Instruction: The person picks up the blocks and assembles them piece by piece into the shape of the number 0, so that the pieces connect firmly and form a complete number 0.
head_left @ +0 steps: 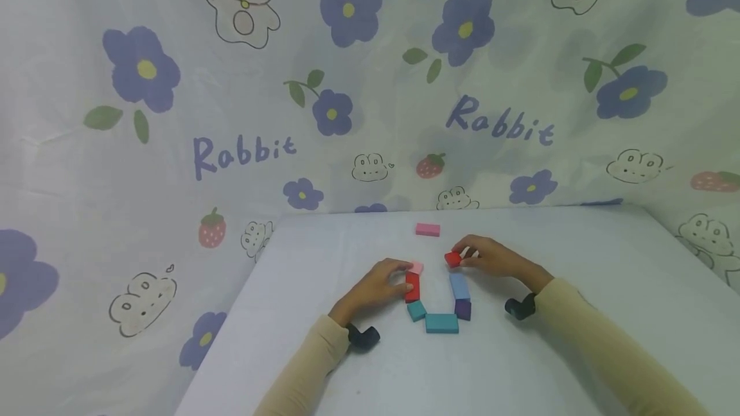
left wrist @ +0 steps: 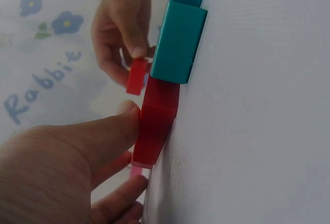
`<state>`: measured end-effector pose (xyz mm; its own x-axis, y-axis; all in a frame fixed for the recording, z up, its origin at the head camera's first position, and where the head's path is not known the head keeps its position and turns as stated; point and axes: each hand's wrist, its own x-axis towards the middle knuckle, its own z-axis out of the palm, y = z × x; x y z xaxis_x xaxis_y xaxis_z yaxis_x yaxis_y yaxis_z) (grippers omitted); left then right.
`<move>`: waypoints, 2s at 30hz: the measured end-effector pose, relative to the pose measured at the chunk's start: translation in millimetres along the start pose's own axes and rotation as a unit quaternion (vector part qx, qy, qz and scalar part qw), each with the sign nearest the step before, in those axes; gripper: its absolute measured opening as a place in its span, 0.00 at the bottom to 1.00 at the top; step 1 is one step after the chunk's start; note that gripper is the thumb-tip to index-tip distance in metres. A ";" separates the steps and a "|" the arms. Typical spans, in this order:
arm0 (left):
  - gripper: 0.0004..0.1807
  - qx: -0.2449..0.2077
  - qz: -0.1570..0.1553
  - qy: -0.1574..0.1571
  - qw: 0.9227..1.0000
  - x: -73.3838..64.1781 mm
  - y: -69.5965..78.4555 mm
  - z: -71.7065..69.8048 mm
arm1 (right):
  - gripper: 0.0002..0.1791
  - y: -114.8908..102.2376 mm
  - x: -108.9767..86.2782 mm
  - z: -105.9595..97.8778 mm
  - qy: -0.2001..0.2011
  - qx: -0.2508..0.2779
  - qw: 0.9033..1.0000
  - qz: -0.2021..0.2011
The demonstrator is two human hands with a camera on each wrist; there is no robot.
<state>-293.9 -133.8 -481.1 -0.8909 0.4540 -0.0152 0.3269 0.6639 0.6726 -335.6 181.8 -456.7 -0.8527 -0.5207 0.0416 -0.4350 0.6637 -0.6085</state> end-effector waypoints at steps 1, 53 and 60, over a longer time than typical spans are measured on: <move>0.31 0.000 -0.001 0.000 1.000 -0.3 0.1 -0.2 | 0.18 -0.9 0.8 0.7 -0.003 -0.002 1.000 -0.001; 0.30 0.007 0.003 0.004 1.000 -1.6 0.2 0.3 | 0.14 -1.2 4.8 10.3 -0.022 -0.016 1.000 0.002; 0.29 0.004 0.006 0.004 1.000 -0.7 -1.3 1.6 | 0.14 -0.7 5.5 11.7 -0.023 -0.021 1.000 0.004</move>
<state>-293.2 -134.1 -483.2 -0.8891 0.4578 -0.0009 0.3409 0.6632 0.6663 -336.6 172.2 -465.3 -0.8419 -0.5397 -0.0006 -0.4411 0.6887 -0.5755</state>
